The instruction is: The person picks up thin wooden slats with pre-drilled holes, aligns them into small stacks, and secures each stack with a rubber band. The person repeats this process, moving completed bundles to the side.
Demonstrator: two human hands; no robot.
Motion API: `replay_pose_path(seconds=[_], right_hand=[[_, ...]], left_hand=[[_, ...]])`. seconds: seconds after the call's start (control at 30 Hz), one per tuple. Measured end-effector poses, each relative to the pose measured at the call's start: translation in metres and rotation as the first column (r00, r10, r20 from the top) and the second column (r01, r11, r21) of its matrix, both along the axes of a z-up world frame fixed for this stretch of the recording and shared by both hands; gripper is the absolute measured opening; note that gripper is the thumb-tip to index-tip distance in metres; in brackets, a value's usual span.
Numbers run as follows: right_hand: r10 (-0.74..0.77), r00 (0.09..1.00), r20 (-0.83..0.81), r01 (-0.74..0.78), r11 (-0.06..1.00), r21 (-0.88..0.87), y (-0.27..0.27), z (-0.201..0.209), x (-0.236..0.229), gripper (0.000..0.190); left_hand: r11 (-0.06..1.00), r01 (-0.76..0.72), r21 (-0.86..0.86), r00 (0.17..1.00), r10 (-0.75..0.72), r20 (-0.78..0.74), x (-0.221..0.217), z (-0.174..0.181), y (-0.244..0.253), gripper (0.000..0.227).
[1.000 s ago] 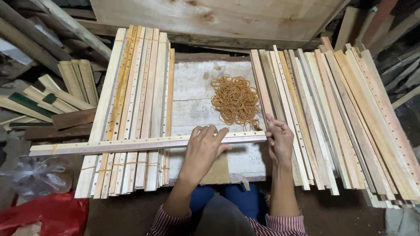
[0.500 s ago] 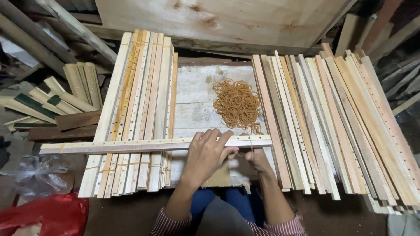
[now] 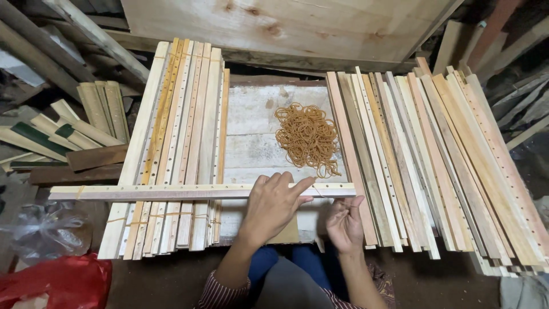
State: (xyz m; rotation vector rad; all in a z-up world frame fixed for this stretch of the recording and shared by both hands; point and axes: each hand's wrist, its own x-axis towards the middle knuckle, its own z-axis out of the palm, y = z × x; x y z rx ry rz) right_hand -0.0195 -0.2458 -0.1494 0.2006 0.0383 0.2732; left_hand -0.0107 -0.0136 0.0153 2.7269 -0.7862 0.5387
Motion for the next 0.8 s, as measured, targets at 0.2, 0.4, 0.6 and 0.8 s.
replay_pose_path(seconds=[0.2, 0.4, 0.6, 0.8], right_hand=[[-0.181, 0.975, 0.130, 0.201, 0.461, -0.864, -0.021, 0.015, 0.029, 0.089], [0.159, 0.878, 0.451, 0.472, -0.146, -0.869, -0.015, 0.097, 0.032, 0.031], [0.406, 0.808, 0.427, 0.587, -0.493, -0.642, -0.014, 0.152, 0.017, 0.055], [0.551, 0.720, 0.422, 0.694, -0.583, -0.423, 0.002, 0.161, 0.020, 0.047]], left_hand=[[0.996, 0.063, -0.058, 0.988, -0.071, -0.141, 0.002, -0.001, 0.005, 0.042], [0.996, 0.042, -0.082, 0.970, -0.060, -0.234, -0.001, 0.007, -0.001, 0.050], [0.995, 0.054, -0.082, 0.971, -0.071, -0.227, -0.002, 0.003, -0.002, 0.037], [0.996, 0.064, -0.063, 0.974, -0.076, -0.212, -0.002, 0.000, -0.003, 0.036]])
